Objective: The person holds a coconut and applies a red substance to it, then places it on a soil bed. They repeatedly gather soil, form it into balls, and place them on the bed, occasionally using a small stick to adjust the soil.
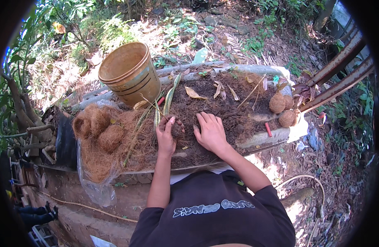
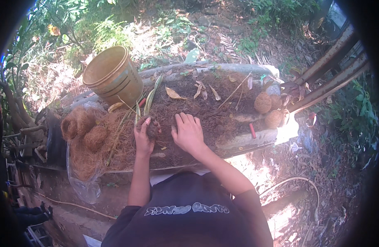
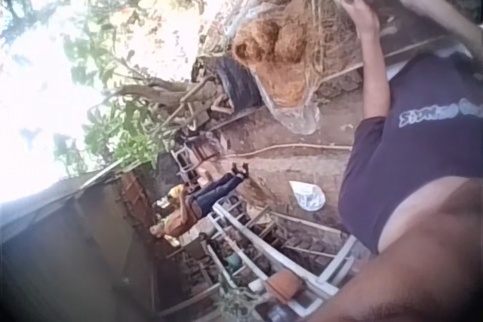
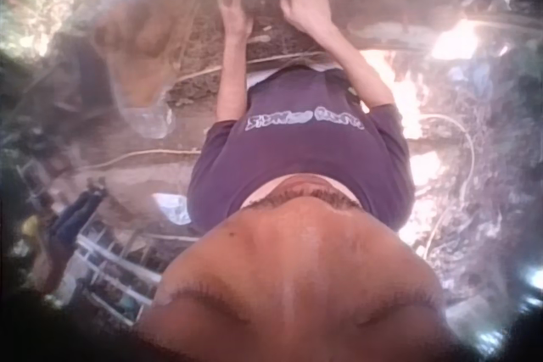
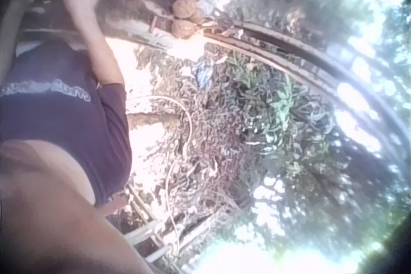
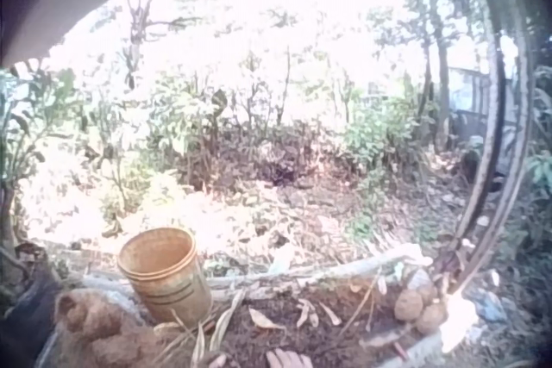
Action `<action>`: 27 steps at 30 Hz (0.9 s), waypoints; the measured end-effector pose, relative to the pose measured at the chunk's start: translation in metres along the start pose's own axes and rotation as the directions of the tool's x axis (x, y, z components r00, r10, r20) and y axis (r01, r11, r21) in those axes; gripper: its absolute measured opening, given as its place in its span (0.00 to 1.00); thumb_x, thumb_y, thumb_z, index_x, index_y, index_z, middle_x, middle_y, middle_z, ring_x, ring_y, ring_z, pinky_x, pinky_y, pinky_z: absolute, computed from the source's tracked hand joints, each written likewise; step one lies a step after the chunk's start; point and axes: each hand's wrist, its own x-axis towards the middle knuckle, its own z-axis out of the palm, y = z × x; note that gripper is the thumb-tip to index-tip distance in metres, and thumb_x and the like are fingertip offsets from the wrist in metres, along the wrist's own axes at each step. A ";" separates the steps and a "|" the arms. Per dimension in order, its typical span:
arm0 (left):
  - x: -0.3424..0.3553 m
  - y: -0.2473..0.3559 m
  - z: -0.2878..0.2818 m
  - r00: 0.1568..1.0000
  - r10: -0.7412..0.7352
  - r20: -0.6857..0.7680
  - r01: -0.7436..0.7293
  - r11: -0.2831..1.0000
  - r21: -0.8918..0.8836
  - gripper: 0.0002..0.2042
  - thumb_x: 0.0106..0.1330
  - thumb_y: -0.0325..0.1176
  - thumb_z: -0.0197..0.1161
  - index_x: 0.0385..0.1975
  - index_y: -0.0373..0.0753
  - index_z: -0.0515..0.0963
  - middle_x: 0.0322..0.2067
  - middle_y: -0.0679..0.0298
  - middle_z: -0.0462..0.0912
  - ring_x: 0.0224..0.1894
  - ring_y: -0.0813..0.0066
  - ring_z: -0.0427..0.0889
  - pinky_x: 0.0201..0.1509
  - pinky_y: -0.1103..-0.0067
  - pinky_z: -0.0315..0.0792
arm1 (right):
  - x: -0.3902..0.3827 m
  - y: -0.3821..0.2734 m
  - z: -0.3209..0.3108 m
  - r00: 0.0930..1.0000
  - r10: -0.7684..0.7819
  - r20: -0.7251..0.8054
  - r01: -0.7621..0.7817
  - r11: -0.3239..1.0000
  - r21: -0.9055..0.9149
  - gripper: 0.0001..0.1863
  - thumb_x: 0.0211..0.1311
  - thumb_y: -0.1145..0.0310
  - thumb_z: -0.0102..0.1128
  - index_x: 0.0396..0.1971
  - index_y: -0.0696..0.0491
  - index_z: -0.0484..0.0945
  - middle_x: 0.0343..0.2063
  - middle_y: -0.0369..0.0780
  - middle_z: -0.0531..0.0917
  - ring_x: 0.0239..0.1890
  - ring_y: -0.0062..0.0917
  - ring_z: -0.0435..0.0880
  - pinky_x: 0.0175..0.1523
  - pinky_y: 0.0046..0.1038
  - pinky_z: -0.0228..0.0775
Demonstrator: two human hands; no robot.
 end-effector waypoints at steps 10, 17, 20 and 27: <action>-0.004 -0.004 -0.002 0.999 0.045 0.012 -0.046 0.994 0.095 0.07 0.64 0.29 0.55 0.38 0.33 0.71 0.27 0.60 0.75 0.28 0.72 0.77 0.31 0.77 0.74 | 0.003 0.003 0.000 0.999 -0.036 0.008 0.036 0.999 0.029 0.25 0.53 0.58 0.56 0.49 0.58 0.71 0.48 0.43 0.74 0.50 0.35 0.70 0.54 0.36 0.60; -0.004 -0.010 -0.007 0.995 0.086 0.041 -0.090 0.991 0.101 0.08 0.64 0.29 0.55 0.38 0.32 0.72 0.27 0.60 0.76 0.28 0.72 0.77 0.30 0.77 0.74 | 0.002 0.012 0.004 0.990 -0.142 0.024 0.140 0.988 0.060 0.25 0.51 0.57 0.59 0.46 0.57 0.72 0.48 0.44 0.74 0.55 0.34 0.68 0.58 0.36 0.59; -0.001 -0.015 -0.011 0.989 0.128 0.070 -0.137 0.978 0.156 0.08 0.64 0.29 0.56 0.38 0.31 0.72 0.28 0.60 0.76 0.28 0.72 0.78 0.30 0.77 0.74 | 0.005 0.012 -0.008 0.985 -0.134 0.113 0.123 0.987 0.105 0.26 0.51 0.57 0.60 0.47 0.57 0.73 0.49 0.44 0.74 0.56 0.34 0.69 0.59 0.36 0.59; -0.004 -0.015 -0.012 0.984 0.153 0.088 -0.169 0.958 0.232 0.08 0.64 0.29 0.56 0.39 0.31 0.72 0.28 0.60 0.77 0.29 0.73 0.79 0.31 0.78 0.75 | 0.007 0.021 -0.008 0.971 -0.171 0.167 0.140 0.973 0.181 0.24 0.51 0.61 0.63 0.47 0.57 0.74 0.49 0.45 0.75 0.52 0.39 0.73 0.55 0.36 0.67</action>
